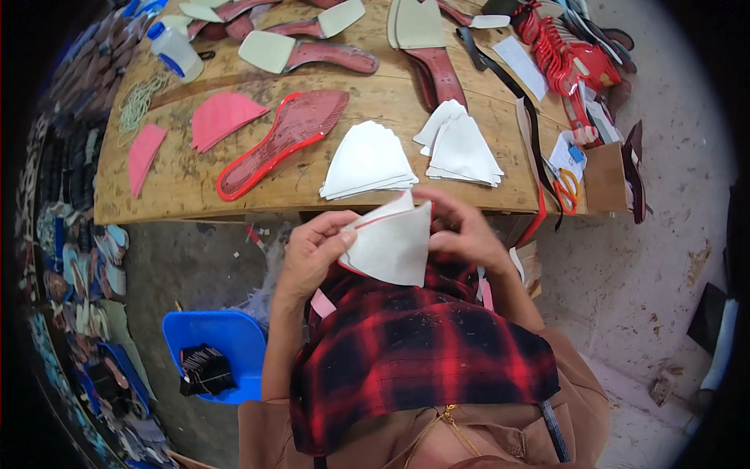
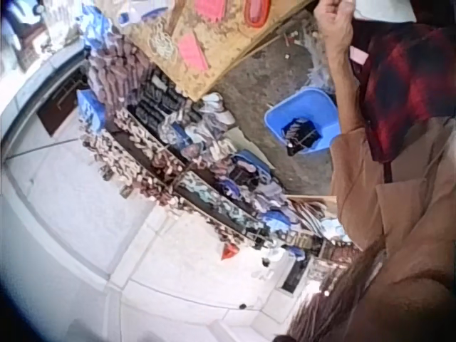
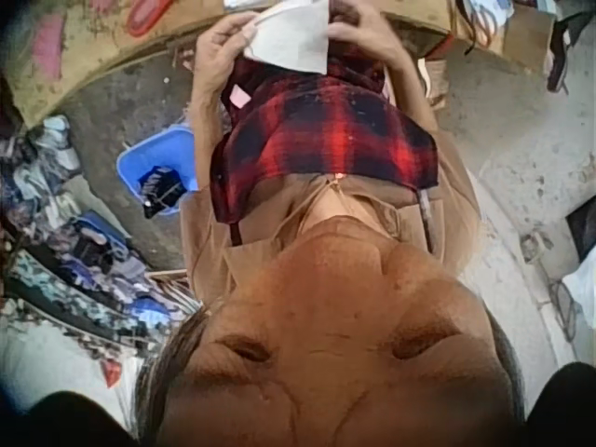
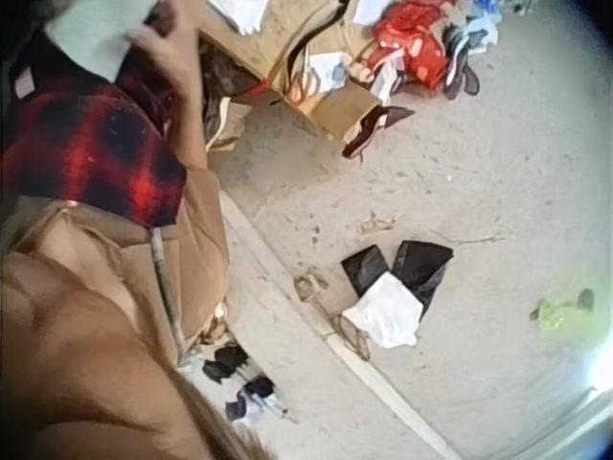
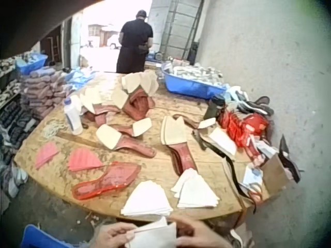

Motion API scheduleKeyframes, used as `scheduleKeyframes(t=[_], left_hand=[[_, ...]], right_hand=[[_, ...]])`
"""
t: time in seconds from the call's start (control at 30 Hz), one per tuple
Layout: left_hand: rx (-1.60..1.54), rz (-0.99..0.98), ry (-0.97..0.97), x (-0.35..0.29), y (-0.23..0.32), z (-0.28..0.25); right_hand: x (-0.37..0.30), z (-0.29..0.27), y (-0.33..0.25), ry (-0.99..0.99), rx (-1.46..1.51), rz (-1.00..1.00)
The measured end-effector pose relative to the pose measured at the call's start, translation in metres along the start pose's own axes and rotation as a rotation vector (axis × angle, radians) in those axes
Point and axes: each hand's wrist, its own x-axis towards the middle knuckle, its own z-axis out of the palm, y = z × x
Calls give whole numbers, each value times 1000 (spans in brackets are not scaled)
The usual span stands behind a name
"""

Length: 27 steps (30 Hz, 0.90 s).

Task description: The person assembles sandals by hand at a wooden workbench. They pick up white foam insoles and red straps, aligning the straps with the insoles and pressing them together. The person handles the components one at a time, occasionally adjusting the position of the insoles and straps before securing them.

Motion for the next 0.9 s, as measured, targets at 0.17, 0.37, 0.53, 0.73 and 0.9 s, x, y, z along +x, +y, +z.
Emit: scheduleKeyframes(t=[0.17, 0.37, 0.53, 0.73, 0.9], left_hand=[[-377, -6, 139, 12, -20, 33], [-489, 2, 92, 13, -48, 63], [-376, 26, 261, 27, -39, 64], [-101, -1, 218, 24, -31, 74], [75, 47, 197, 21, -38, 75]], right_hand=[[-3, 13, 43, 277, 366, 19], [0, 27, 42, 418, 426, -2], [3, 5, 48, 657, 86, -123], [-15, 17, 6, 418, -432, -236], [4, 41, 34, 384, -361, -211]])
